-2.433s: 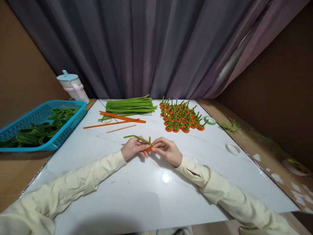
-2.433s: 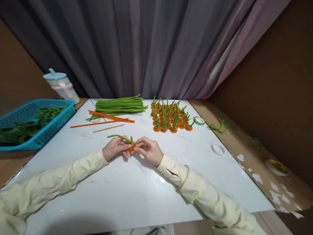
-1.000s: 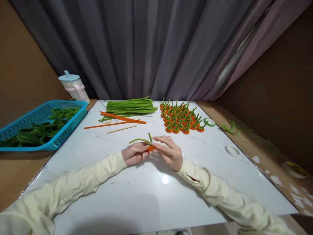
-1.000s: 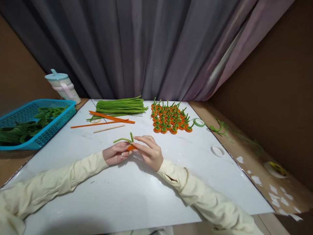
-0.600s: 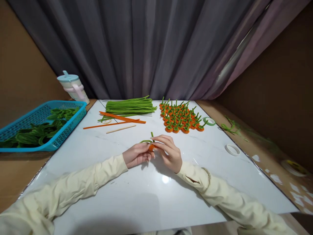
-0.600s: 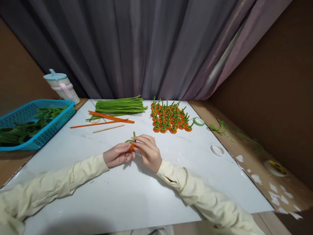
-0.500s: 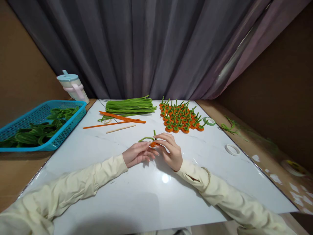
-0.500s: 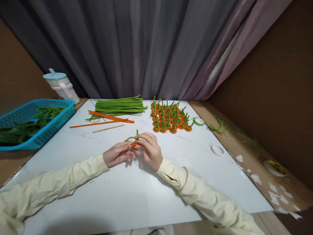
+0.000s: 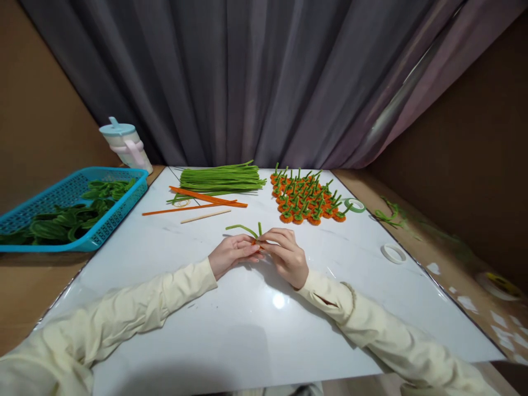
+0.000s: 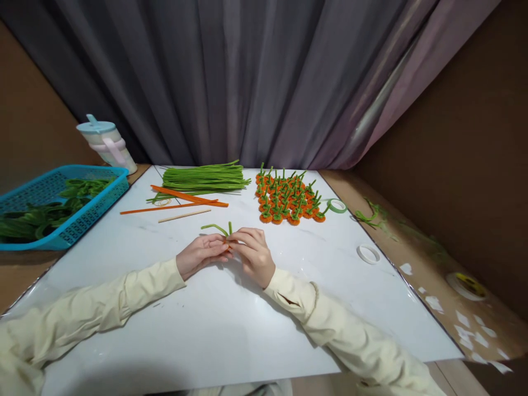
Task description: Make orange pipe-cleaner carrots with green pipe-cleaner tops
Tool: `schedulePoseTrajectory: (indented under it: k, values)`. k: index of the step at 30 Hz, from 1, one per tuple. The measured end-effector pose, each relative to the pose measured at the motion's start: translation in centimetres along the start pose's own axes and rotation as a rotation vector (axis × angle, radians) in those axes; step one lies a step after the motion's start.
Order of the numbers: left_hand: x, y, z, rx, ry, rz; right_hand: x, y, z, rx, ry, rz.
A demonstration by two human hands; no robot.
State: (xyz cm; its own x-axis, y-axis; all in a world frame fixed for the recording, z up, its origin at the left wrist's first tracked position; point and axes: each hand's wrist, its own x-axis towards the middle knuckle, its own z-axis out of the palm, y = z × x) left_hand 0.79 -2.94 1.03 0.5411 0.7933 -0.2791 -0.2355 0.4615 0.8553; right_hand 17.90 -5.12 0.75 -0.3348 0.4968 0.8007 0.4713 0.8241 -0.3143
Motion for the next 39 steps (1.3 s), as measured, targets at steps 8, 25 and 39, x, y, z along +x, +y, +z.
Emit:
schedulePoseTrajectory:
  k: [8, 25, 39]
  values:
    - [0.2, 0.1, -0.3, 0.068, 0.0, 0.071, -0.3, 0.2, 0.0, -0.069, -0.012, -0.002]
    - [0.3, 0.4, -1.2, 0.257, 0.016, 0.137, -0.3, 1.2, 0.4, 0.176, -0.142, 0.202]
    - [0.3, -0.2, -0.9, 0.157, 0.04, 0.058, -0.7, 1.6, 0.8, 0.128, -0.139, 0.206]
